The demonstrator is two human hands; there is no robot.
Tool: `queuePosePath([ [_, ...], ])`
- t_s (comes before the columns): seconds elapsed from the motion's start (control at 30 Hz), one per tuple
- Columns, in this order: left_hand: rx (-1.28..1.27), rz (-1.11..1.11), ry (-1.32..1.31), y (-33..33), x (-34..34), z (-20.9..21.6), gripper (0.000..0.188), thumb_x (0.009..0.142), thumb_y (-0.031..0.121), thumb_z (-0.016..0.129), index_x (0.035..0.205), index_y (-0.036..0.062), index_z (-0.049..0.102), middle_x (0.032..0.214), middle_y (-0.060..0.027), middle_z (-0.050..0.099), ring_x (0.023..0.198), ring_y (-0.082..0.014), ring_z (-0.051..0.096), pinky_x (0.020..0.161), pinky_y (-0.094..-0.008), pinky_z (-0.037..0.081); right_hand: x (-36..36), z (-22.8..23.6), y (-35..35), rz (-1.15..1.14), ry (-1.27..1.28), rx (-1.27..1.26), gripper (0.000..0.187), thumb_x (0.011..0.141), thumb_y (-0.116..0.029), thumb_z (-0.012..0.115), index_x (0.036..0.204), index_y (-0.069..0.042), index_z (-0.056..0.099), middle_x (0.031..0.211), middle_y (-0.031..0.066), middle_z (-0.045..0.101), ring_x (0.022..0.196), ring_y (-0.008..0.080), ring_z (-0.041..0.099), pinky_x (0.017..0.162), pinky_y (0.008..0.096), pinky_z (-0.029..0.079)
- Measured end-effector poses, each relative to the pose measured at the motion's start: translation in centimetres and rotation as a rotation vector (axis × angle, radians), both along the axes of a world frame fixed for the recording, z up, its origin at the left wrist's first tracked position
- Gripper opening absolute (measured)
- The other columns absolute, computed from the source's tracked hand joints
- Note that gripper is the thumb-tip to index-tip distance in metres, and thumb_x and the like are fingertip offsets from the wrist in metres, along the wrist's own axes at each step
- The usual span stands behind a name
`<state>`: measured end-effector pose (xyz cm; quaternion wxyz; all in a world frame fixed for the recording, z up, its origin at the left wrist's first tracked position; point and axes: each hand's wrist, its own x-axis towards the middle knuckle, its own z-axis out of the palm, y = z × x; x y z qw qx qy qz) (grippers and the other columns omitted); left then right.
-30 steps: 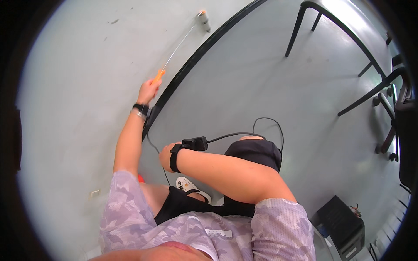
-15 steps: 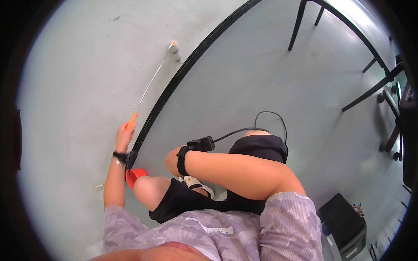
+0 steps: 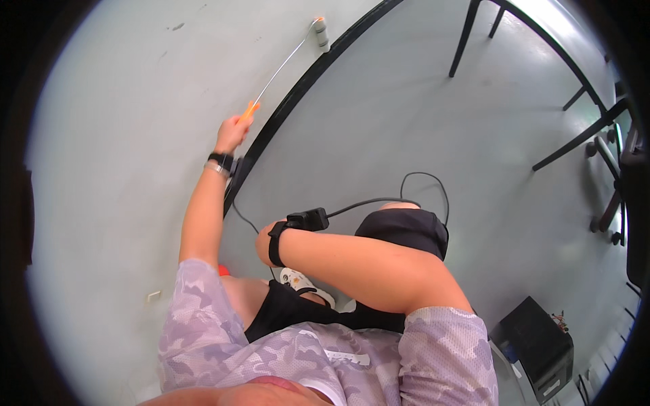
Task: Use a paint roller to apply paint to a wall or ceiling area while seated.
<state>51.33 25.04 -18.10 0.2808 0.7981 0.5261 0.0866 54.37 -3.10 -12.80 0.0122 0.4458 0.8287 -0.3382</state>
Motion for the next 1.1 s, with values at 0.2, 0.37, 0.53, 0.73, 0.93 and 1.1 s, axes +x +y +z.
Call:
queuePosePath([
  [0.2,-0.186,0.278,-0.16,-11.5,-17.2,7.2,0.02,0.084,0.025,0.063,0.086,0.0054,0.059,0.058,0.0063,0.047,0.045,-0.0014,0.037,0.04,-0.0185,0.027,-1.1,1.2,2.1,0.053,0.005,-0.072,0.031,0.074,-0.013,0.058,0.103,-0.005,0.062,0.101,0.0158,0.063,0.091,0.0321,0.063,0.072,0.0435,0.05],
  [0.37,-0.131,0.467,-0.141,-19.1,-22.9,12.2,0.02,0.084,0.022,0.063,0.089,0.0037,0.057,0.062,0.0044,0.049,0.049,-0.0021,0.039,0.044,-0.0185,0.031,-5.2,1.9,3.2,-0.479,0.314,-0.012,0.033,0.076,-0.023,0.061,0.106,-0.01,0.061,0.091,0.0107,0.065,0.092,0.0262,0.062,0.069,0.0399,0.048],
  [0.53,0.061,0.272,-0.067,-23.0,-20.8,12.4,0.029,0.085,0.013,0.059,0.106,0.0028,0.043,0.069,-0.0059,0.057,0.058,-0.0156,0.053,0.052,-0.0287,0.04,-8.9,2.3,5.5,-0.66,0.932,-0.411,0.035,0.081,-0.032,0.057,0.102,-0.003,0.055,0.082,0.0126,0.061,0.074,0.0245,0.061,0.06,0.0332,0.047],
  [0.73,0.048,0.095,-0.238,-24.8,-16.9,9.3,0.043,0.084,0.012,0.057,0.118,0.0019,0.033,0.097,-0.0193,0.059,0.087,-0.0325,0.061,0.071,-0.036,0.048,-10.2,0.7,5.5,-1.066,1.578,-0.879,0.025,0.087,-0.024,0.054,0.098,-0.003,0.047,0.085,0.0114,0.056,0.075,0.0216,0.057,0.066,0.0341,0.048],
  [0.93,-0.222,0.006,-0.596,-26.5,-17.6,13.1,0.047,0.086,0.013,0.059,0.126,0.0042,0.035,0.107,-0.0092,0.051,0.093,-0.0146,0.053,0.076,-0.0281,0.045,-4.7,1.1,6.3,-1.355,1.741,-0.881,0.011,0.087,-0.011,0.046,0.089,0.0,0.044,0.079,0.0102,0.05,0.072,0.0232,0.058,0.061,0.0344,0.051],
  [1.1,-0.049,-0.2,-0.283,-27.3,-18.6,15.8,0.043,0.081,0.015,0.063,0.119,0.004,0.045,0.104,-0.0096,0.054,0.092,-0.0193,0.055,0.077,-0.032,0.046,-1.8,2.3,6.4,-1.301,1.764,-0.69,0.012,0.087,-0.011,0.047,0.09,-0.005,0.037,0.074,0.0066,0.044,0.058,0.0159,0.048,0.051,0.0319,0.045],
])
